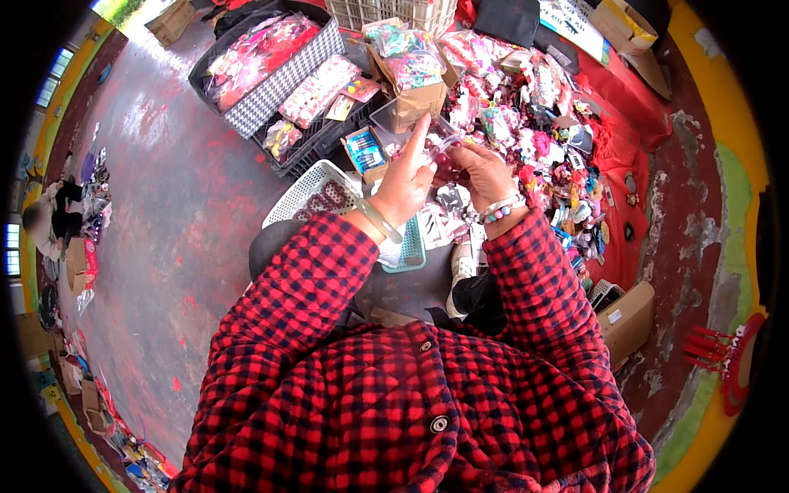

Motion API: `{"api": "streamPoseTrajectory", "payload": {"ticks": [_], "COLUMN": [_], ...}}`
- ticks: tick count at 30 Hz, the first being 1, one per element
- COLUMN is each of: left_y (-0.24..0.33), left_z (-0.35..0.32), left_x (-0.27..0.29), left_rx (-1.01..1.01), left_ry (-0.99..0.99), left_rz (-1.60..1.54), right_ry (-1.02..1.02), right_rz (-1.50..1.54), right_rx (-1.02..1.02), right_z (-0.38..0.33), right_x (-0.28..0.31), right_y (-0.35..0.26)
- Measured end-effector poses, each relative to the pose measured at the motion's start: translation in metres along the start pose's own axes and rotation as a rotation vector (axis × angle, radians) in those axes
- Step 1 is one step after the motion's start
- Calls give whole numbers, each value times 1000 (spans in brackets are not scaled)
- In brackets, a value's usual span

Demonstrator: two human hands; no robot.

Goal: The person wipes a bead bracelet with a cloth, places it into a small plastic bag, and then puts the bag into a white basket containing similar packaged items. The person then picks up a large bag of colorful rubber bands and wipes the outside of the bag with the same cloth.

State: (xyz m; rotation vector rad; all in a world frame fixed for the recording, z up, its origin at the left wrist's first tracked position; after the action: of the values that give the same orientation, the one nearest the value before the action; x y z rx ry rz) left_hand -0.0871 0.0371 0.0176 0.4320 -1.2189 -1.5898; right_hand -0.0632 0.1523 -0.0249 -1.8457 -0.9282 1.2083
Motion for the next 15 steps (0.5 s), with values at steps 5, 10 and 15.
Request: {"api": "streamPoseTrajectory", "payload": {"ticks": [5,10,15], "left_y": [4,25,-7], "left_z": [-6,11,1], "left_x": [-7,32,-11], "left_rx": [307,128,257], "left_ry": [-137,6,-511], "left_rz": [-147,58,-161], "right_ry": [51,-176,-457], "right_rz": [-80,-919,-797], "right_rx": [136,215,63], "right_z": [5,-6,-19], "right_x": [8,1,-17], "right_y": [-19,-57,-33]}}
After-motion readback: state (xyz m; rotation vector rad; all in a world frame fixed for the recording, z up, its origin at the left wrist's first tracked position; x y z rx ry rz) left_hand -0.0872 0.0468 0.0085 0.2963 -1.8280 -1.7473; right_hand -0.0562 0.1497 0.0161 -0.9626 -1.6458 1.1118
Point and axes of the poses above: each hand's wrist, its own z-axis towards the middle knuckle, its own x-axis out of the back of the hand, y = z × x, the point moved 9 cm from there along z, towards the middle knuckle, and after that the axes turned 4 degrees about x, right-handed, at the moved point
